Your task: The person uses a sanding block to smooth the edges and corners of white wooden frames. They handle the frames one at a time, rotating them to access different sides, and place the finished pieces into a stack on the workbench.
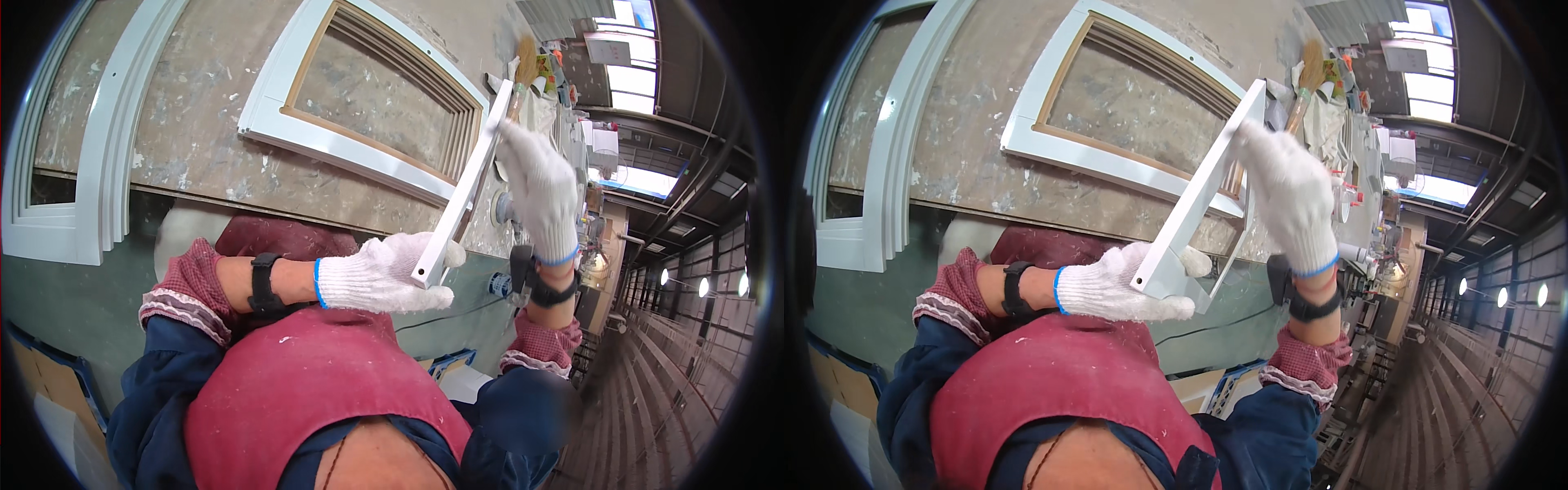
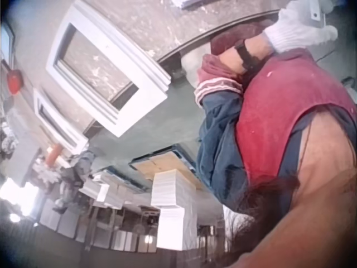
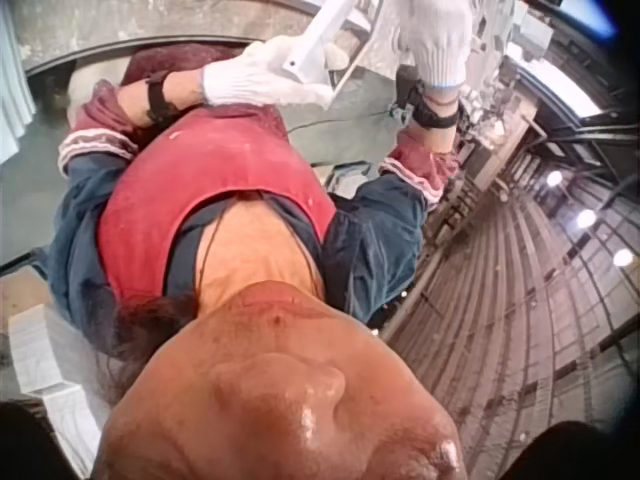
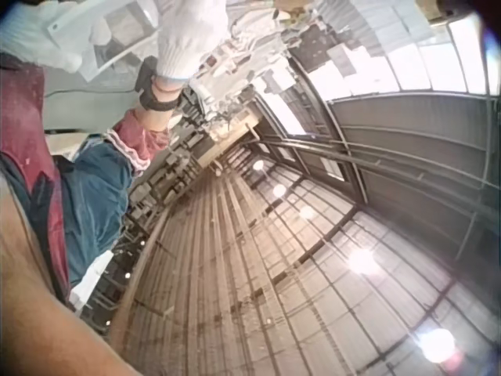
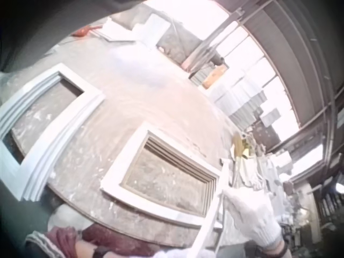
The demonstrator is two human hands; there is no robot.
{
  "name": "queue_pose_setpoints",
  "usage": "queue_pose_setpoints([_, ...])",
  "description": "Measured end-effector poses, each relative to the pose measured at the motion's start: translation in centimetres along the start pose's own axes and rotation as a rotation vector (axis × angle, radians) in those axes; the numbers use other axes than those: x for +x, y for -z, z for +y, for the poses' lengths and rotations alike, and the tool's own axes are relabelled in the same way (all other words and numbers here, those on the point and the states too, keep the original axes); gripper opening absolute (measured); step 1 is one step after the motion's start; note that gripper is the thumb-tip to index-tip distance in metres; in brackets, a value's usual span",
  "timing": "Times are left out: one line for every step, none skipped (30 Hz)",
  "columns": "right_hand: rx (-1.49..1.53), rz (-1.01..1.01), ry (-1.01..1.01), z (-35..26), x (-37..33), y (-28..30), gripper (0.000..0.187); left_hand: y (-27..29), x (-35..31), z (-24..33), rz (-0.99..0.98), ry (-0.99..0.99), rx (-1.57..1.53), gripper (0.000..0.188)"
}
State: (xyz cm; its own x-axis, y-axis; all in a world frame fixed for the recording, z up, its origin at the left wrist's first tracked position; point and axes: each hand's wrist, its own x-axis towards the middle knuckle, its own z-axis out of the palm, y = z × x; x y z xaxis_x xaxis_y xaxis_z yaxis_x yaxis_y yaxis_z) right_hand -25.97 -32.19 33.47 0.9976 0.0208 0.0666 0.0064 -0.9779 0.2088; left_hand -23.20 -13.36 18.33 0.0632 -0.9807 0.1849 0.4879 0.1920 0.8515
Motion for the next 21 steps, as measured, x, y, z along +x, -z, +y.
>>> queue_pose_setpoints([-0.034, -0.069, 0.045, -1.3, -0.2, 0.6, 0.037, 0.2, 0.1, 0.1, 0.0, 0.005, 0.015, 0.048])
queue_pose_setpoints([-0.071, -0.048, 0.119, -2.7, -1.2, 1.0, 0.041, 0.1, -0.1, 0.4, -0.022, 0.017, 0.023, 0.047])
queue_pose_setpoints([-0.106, -0.026, 0.2, -4.2, -2.0, 1.4, 0.046, 0.2, -0.2, 0.5, -0.038, 0.025, 0.033, 0.045])
queue_pose_setpoints([-0.072, -0.116, 0.218, -6.2, -2.5, 2.5, 0.046, 0.1, 0.0, -0.3, -0.023, -0.048, 0.034, 0.046])
queue_pose_setpoints([-0.059, -0.125, 0.256, -7.7, -3.0, 3.0, 0.046, -0.2, 0.4, -1.8, -0.001, -0.122, 0.04, 0.047])
queue_pose_setpoints([-0.045, -0.133, 0.299, -9.2, -3.4, 3.4, 0.046, -0.2, 0.5, -2.4, 0.011, -0.14, -0.004, 0.046])
queue_pose_setpoints([-0.054, -0.067, 0.357, -10.0, -3.8, 3.4, 0.046, -0.3, 0.6, -3.0, 0.023, -0.158, -0.052, 0.046])
queue_pose_setpoints([-0.051, -0.381, 0.422, -10.7, -3.3, 5.1, 0.043, -0.3, 0.8, -2.6, 0.027, -0.175, -0.1, 0.045])
queue_pose_setpoints([0.059, -0.338, 0.394, -10.2, -3.5, 4.9, 0.042, -0.2, 0.6, -2.3, 0.042, -0.167, -0.046, 0.045])
queue_pose_setpoints([0.169, -0.294, 0.367, -9.3, -3.4, 4.3, 0.042, 0.0, 0.4, -1.8, 0.056, -0.158, 0.01, 0.044])
queue_pose_setpoints([0.26, -0.235, 0.282, -8.0, -3.0, 4.1, 0.041, -0.1, 0.2, -0.1, 0.056, -0.102, 0.115, 0.043])
queue_pose_setpoints([0.352, -0.17, 0.218, -6.7, -2.2, 3.9, 0.04, -0.1, 0.0, 0.8, 0.069, -0.052, 0.225, 0.042])
queue_pose_setpoints([0.317, -0.16, 0.1, -5.4, -1.4, 3.8, 0.033, -0.6, -0.3, -0.6, 0.133, -0.075, 0.038, 0.04])
queue_pose_setpoints([0.405, -0.126, -0.043, -3.5, 0.0, 2.7, 0.027, -0.4, 0.0, -0.4, 0.153, -0.024, -0.006, 0.041])
queue_pose_setpoints([0.403, -0.127, -0.172, -2.5, 0.5, 2.0, 0.024, -0.3, -0.2, 0.0, 0.128, 0.039, -0.072, 0.043])
queue_pose_setpoints([0.367, -0.132, -0.216, -1.1, 0.8, 1.4, 0.026, -0.3, -0.3, 0.3, 0.107, 0.043, -0.052, 0.043])
queue_pose_setpoints([0.385, -0.148, -0.292, -0.2, 1.2, 0.9, 0.028, -0.2, -0.3, 0.5, 0.1, 0.046, -0.028, 0.043])
queue_pose_setpoints([0.405, -0.167, -0.373, 0.6, 1.4, 0.5, 0.029, -0.1, -0.4, 0.6, 0.09, 0.052, -0.006, 0.043])
queue_pose_setpoints([0.424, -0.186, -0.453, 1.4, 1.8, 0.1, 0.03, -0.2, -0.5, 0.4, 0.099, 0.049, -0.025, 0.044])
queue_pose_setpoints([0.376, -0.177, -0.443, 2.5, 2.6, -0.3, 0.031, -0.2, -0.5, -0.1, 0.117, 0.043, -0.042, 0.044])
queue_pose_setpoints([0.326, -0.167, -0.446, 3.6, 2.9, -0.6, 0.032, -0.4, -0.6, -0.2, 0.123, 0.042, -0.061, 0.044])
